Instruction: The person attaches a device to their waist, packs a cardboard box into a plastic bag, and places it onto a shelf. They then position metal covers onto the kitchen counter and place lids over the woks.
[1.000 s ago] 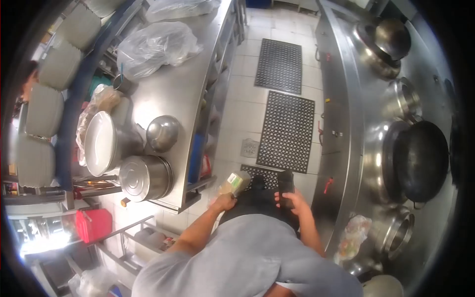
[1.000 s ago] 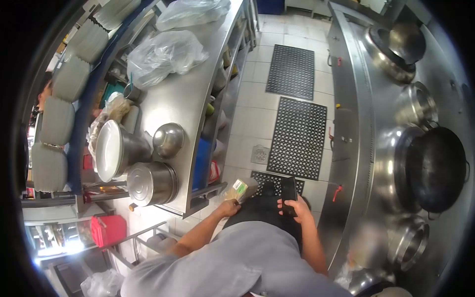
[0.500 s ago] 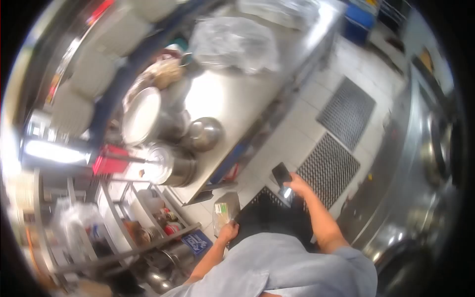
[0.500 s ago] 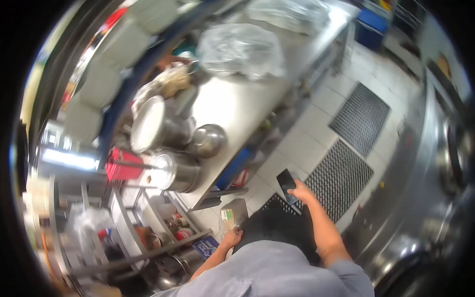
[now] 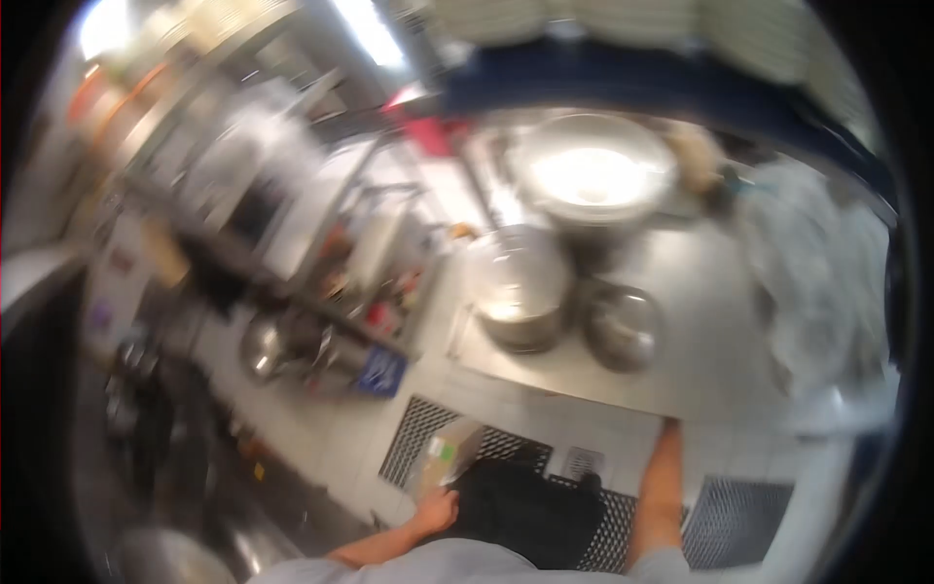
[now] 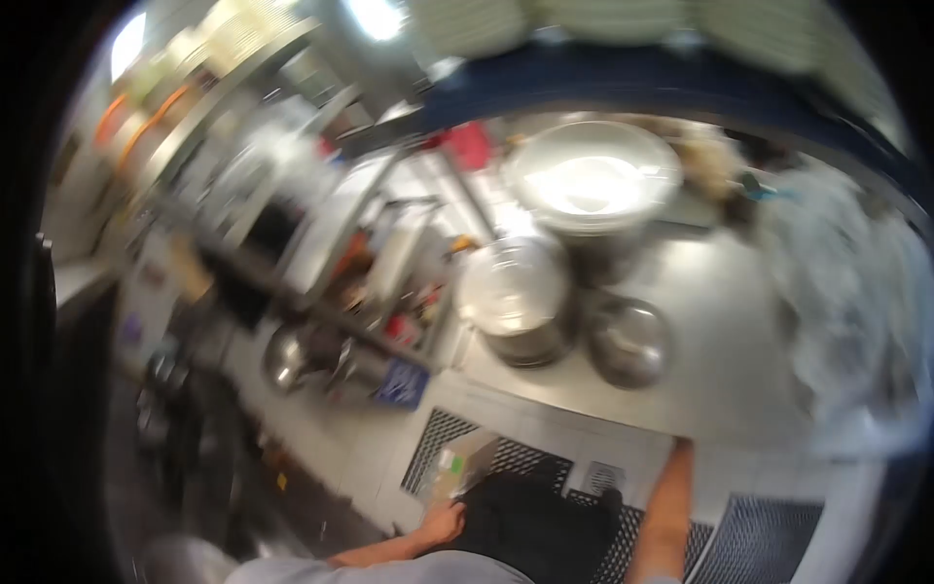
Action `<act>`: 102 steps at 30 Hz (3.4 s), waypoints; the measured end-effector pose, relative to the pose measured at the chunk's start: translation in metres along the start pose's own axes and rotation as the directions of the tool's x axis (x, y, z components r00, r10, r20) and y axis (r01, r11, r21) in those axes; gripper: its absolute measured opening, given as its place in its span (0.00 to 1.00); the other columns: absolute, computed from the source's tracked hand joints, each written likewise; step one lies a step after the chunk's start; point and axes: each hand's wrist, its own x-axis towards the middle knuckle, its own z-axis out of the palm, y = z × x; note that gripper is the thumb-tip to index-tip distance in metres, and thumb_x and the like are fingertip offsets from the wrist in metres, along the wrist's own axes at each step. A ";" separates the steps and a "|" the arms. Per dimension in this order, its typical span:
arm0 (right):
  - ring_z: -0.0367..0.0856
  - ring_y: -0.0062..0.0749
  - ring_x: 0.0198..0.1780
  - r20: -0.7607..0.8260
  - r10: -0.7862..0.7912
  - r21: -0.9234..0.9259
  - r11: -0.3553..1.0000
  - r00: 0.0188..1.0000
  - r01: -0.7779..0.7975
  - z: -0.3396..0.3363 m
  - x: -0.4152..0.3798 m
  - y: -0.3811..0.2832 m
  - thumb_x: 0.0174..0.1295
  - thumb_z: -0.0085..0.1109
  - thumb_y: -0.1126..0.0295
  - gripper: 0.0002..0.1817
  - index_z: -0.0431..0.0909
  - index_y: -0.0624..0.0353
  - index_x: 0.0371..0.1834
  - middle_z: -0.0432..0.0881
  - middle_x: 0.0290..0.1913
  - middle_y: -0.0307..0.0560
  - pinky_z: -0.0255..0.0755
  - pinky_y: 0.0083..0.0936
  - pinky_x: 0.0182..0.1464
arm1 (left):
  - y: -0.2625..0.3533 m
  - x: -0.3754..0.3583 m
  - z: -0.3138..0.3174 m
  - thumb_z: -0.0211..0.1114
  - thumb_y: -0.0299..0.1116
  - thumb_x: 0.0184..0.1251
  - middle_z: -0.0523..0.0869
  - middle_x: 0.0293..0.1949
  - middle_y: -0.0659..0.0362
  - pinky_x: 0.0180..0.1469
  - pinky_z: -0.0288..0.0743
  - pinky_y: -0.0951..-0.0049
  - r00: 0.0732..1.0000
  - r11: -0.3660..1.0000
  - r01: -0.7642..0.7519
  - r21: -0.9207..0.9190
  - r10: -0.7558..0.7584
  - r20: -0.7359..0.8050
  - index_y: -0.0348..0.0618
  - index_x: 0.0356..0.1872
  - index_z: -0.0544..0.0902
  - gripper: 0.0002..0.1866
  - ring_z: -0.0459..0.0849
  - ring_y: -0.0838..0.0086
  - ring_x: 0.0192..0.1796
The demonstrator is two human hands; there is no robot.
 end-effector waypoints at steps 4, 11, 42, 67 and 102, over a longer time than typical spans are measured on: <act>0.81 0.54 0.41 0.101 0.063 -0.094 0.994 0.993 -0.054 0.020 0.052 0.028 0.61 0.58 0.63 0.15 0.81 0.65 0.41 0.83 0.37 0.60 0.74 0.43 0.47 | 0.030 -0.025 0.009 0.60 0.33 0.60 0.78 0.31 0.47 0.36 0.73 0.50 0.989 0.987 0.149 0.054 -0.148 -0.020 0.43 0.36 0.79 0.06 0.81 0.49 0.34; 0.81 0.54 0.40 0.126 0.055 -0.089 0.995 0.991 -0.044 0.060 0.069 0.053 0.62 0.56 0.64 0.14 0.81 0.64 0.40 0.83 0.37 0.59 0.74 0.44 0.46 | 0.056 -0.056 0.030 0.58 0.33 0.64 0.77 0.31 0.47 0.37 0.75 0.51 0.947 0.947 0.320 0.011 -0.319 -0.041 0.43 0.40 0.78 0.08 0.81 0.50 0.37; 0.70 0.52 0.64 0.356 -0.907 0.579 0.026 -0.224 0.815 -0.147 -0.258 -0.716 0.51 0.70 0.45 0.44 0.67 0.54 0.69 0.73 0.63 0.55 0.58 0.52 0.67 | -0.103 -0.071 -0.346 0.46 0.08 0.55 0.70 0.69 0.47 0.56 0.80 0.70 0.519 0.746 -0.332 -0.577 -0.366 -0.772 0.35 0.45 0.81 0.21 0.75 0.57 0.67; 0.75 0.55 0.53 -0.069 -0.988 0.851 -0.129 -0.135 0.509 -0.106 -0.232 -1.090 0.45 0.73 0.61 0.50 0.59 0.51 0.74 0.70 0.54 0.61 0.74 0.40 0.53 | -0.439 -0.064 -0.625 0.64 0.28 0.68 0.85 0.30 0.58 0.35 0.77 0.76 -0.063 0.568 -0.377 -0.732 -0.804 -0.592 0.33 0.37 0.83 0.07 0.86 0.74 0.33; 0.74 0.59 0.60 -0.239 -0.768 0.710 0.280 0.595 0.646 -0.203 -0.197 -1.322 0.50 0.69 0.44 0.44 0.69 0.60 0.66 0.75 0.54 0.71 0.69 0.40 0.62 | -0.559 0.084 -1.017 0.73 0.40 0.54 0.89 0.37 0.47 0.50 0.79 0.64 0.557 0.962 0.268 -0.042 -0.190 -0.808 0.39 0.37 0.89 0.15 0.88 0.59 0.44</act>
